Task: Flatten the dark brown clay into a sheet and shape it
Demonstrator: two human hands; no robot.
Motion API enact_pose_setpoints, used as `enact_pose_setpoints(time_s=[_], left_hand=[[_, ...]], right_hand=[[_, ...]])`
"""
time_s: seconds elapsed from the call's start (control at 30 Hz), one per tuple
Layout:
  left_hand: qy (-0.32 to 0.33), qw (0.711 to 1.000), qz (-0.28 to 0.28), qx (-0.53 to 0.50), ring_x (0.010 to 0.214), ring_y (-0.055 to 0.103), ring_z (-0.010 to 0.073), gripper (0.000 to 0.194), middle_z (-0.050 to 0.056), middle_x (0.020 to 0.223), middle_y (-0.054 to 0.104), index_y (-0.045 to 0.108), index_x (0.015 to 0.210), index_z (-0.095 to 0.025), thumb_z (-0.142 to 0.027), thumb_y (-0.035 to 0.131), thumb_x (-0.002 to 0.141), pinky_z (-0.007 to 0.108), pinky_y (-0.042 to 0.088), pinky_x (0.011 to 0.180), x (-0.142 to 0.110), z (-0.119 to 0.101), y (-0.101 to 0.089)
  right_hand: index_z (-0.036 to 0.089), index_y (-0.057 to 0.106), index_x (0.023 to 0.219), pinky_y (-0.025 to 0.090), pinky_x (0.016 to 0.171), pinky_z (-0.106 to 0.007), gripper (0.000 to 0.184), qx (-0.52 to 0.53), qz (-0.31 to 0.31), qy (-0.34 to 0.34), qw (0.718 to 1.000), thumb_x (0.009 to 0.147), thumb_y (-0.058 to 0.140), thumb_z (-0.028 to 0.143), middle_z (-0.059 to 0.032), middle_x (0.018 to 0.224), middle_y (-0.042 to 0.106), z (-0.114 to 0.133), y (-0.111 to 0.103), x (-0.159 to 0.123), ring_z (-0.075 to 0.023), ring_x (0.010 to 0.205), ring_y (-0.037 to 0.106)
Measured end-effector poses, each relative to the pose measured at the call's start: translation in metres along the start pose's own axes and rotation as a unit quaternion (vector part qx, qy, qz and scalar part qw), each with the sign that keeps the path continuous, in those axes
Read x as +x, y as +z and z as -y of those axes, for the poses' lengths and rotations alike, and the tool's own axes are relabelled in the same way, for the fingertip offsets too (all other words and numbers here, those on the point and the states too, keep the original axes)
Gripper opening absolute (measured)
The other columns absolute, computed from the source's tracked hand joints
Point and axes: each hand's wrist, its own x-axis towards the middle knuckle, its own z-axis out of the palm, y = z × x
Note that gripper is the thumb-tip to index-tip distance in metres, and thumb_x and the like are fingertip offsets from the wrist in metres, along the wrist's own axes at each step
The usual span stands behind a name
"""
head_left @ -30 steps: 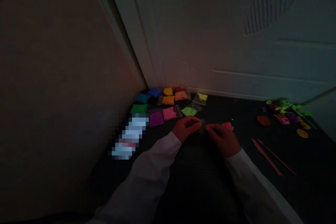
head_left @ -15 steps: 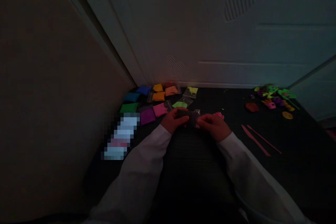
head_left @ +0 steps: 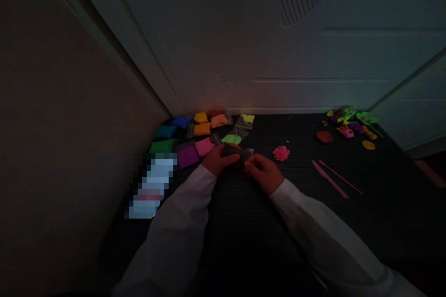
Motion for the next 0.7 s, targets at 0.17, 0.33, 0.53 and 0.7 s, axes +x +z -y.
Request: enact_pose_setpoints(time_s=[0.17, 0.33, 0.53, 0.7], left_hand=[[0.018, 0.999, 0.002, 0.035, 0.063, 0.056, 0.0113, 0.037, 0.000, 0.072, 0.064, 0.064, 0.081, -0.014, -0.026, 0.078, 0.049, 0.025, 0.042, 0.064, 0.001, 0.001, -0.005], [0.023, 0.999, -0.001, 0.044, 0.062, 0.056, 0.0112, 0.036, -0.001, 0.071, 0.064, 0.064, 0.080, -0.015, -0.026, 0.078, 0.049, 0.024, 0.042, 0.063, 0.000, 0.000, -0.005], [0.016, 1.000, -0.015, 0.015, 0.063, 0.057, 0.0129, 0.039, 0.000, 0.071, 0.064, 0.064, 0.081, -0.014, -0.028, 0.078, 0.047, 0.027, 0.043, 0.064, 0.002, 0.003, -0.004], [-0.001, 0.999, -0.021, -0.025, 0.063, 0.058, 0.0137, 0.040, 0.001, 0.071, 0.064, 0.062, 0.082, -0.014, -0.025, 0.078, 0.047, 0.027, 0.044, 0.062, -0.001, -0.005, 0.000]], right_hand=[[0.019, 0.050, 0.069, 0.040, 0.060, -0.025, 0.019, 0.000, -0.038, -0.018, 0.999, 0.071, 0.055, 0.037, 0.0024, 0.064, 0.053, -0.001, -0.002, 0.002, -0.0113, 0.062, 0.049], [0.019, 0.050, 0.069, 0.040, 0.060, -0.025, 0.018, 0.008, -0.047, -0.026, 0.998, 0.072, 0.054, 0.037, 0.0026, 0.063, 0.053, 0.000, -0.002, 0.001, -0.0113, 0.062, 0.049], [0.018, 0.055, 0.071, 0.041, 0.057, -0.025, 0.016, 0.033, -0.020, 0.005, 0.999, 0.070, 0.056, 0.033, 0.0007, 0.064, 0.059, 0.004, -0.005, 0.003, -0.0107, 0.059, 0.053], [0.016, 0.058, 0.072, 0.040, 0.051, -0.023, 0.017, 0.058, 0.011, 0.037, 0.998, 0.068, 0.058, 0.033, -0.0004, 0.063, 0.063, 0.010, -0.007, 0.004, -0.0089, 0.052, 0.053]])
